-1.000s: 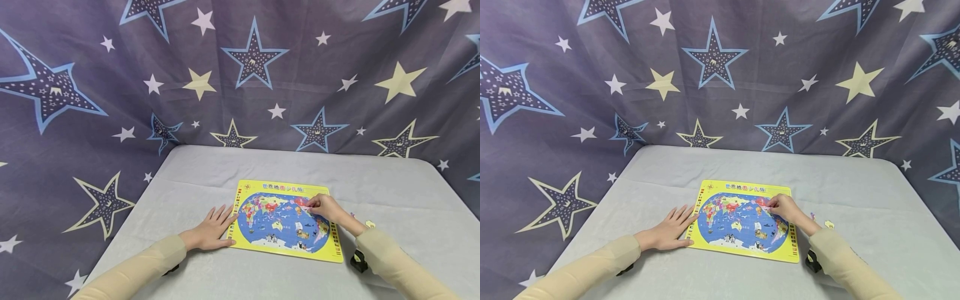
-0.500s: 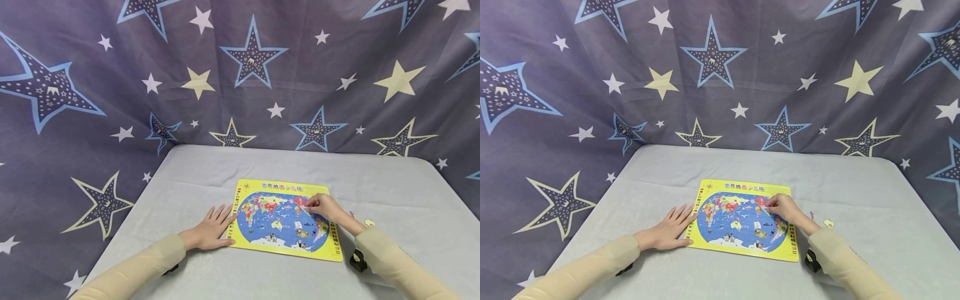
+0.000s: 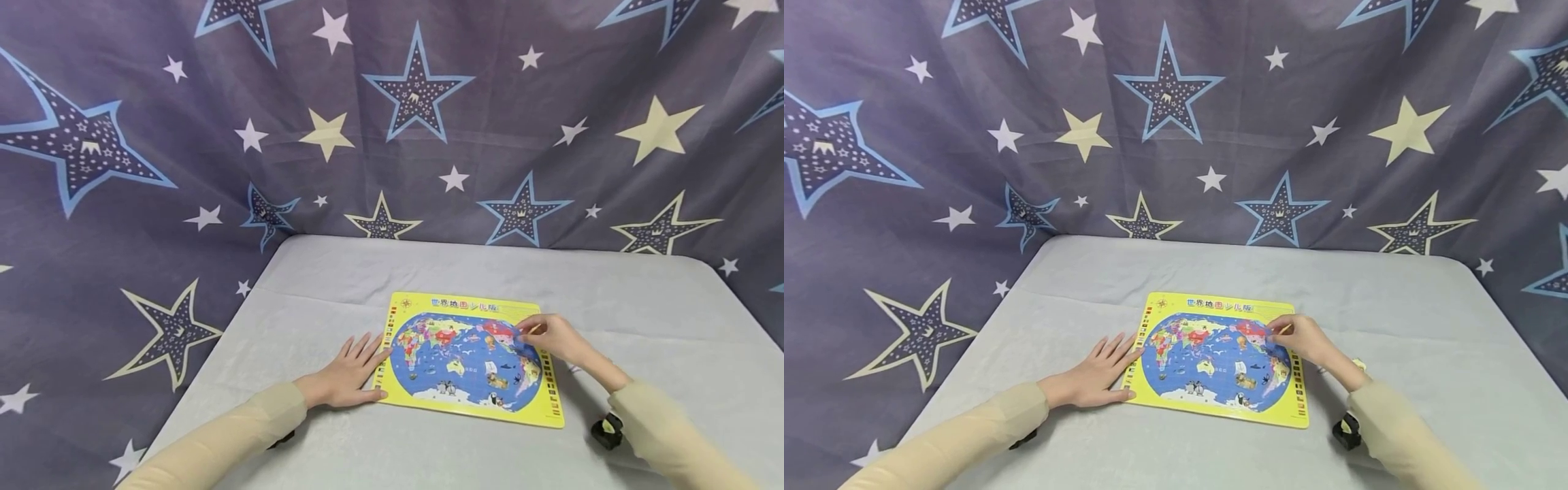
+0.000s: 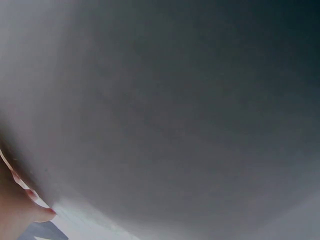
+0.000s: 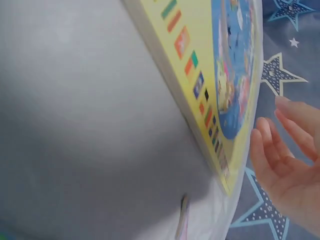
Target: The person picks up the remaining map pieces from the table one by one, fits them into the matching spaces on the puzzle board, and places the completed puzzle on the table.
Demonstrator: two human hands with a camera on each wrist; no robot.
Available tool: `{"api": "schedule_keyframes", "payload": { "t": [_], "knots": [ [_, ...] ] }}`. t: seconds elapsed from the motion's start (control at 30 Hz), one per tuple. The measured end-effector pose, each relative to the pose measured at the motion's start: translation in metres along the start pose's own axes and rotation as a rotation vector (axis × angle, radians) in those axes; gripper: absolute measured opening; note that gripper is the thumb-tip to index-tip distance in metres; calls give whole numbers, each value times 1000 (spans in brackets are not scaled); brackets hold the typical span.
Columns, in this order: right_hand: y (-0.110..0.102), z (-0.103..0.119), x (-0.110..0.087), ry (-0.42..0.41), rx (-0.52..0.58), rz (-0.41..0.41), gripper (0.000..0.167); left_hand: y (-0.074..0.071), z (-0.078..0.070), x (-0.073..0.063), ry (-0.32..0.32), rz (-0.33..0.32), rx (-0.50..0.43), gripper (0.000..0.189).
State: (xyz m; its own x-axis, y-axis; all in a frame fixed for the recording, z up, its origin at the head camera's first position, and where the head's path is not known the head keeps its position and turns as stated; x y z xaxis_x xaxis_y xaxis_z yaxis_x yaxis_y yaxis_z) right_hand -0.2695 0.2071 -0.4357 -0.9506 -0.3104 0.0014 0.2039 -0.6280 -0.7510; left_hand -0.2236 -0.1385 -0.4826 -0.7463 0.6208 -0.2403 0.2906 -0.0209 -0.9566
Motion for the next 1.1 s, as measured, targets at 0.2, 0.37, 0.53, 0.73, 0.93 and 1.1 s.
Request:
{"api": "schedule_keyframes", "payload": {
  "t": [0.2, 0.37, 0.53, 0.73, 0.93, 1.1],
  "knots": [
    [-13, -5, -10, -21, 30, 9, 24, -2, 0, 1, 5, -7, 6, 80],
    [-24, -7, -19, -48, 14, -4, 23, -2, 0, 1, 6, -5, 7, 80],
    [-34, -13, -29, -38, -1, -21, 23, 0, 0, 1, 6, -1, 8, 80],
    [-43, -21, -38, -32, -3, -39, 24, 1, 0, 2, 10, -4, 11, 80],
    [-50, -29, -47, -23, -6, -34, 24, 1, 0, 1, 3, 2, 8, 81],
    [-56, -36, -56, -9, -30, -35, 25, 1, 1, 2, 1, -1, 12, 81]
  ]
}}
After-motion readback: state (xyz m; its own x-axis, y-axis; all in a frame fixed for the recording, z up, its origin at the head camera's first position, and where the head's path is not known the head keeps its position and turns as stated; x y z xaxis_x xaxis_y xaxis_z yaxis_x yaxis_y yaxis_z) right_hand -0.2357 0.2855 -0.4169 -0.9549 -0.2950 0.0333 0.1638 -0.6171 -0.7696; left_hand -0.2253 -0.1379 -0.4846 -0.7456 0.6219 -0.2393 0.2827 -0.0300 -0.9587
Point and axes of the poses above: each hand's wrist, its own x-axis towards the middle knuckle, its own y-axis out of the palm, z = x × y, the point moved 6 cm from there along x, towards the middle knuckle, and after that the axes turned 3 degrees about -x, right-handed, at the moved point
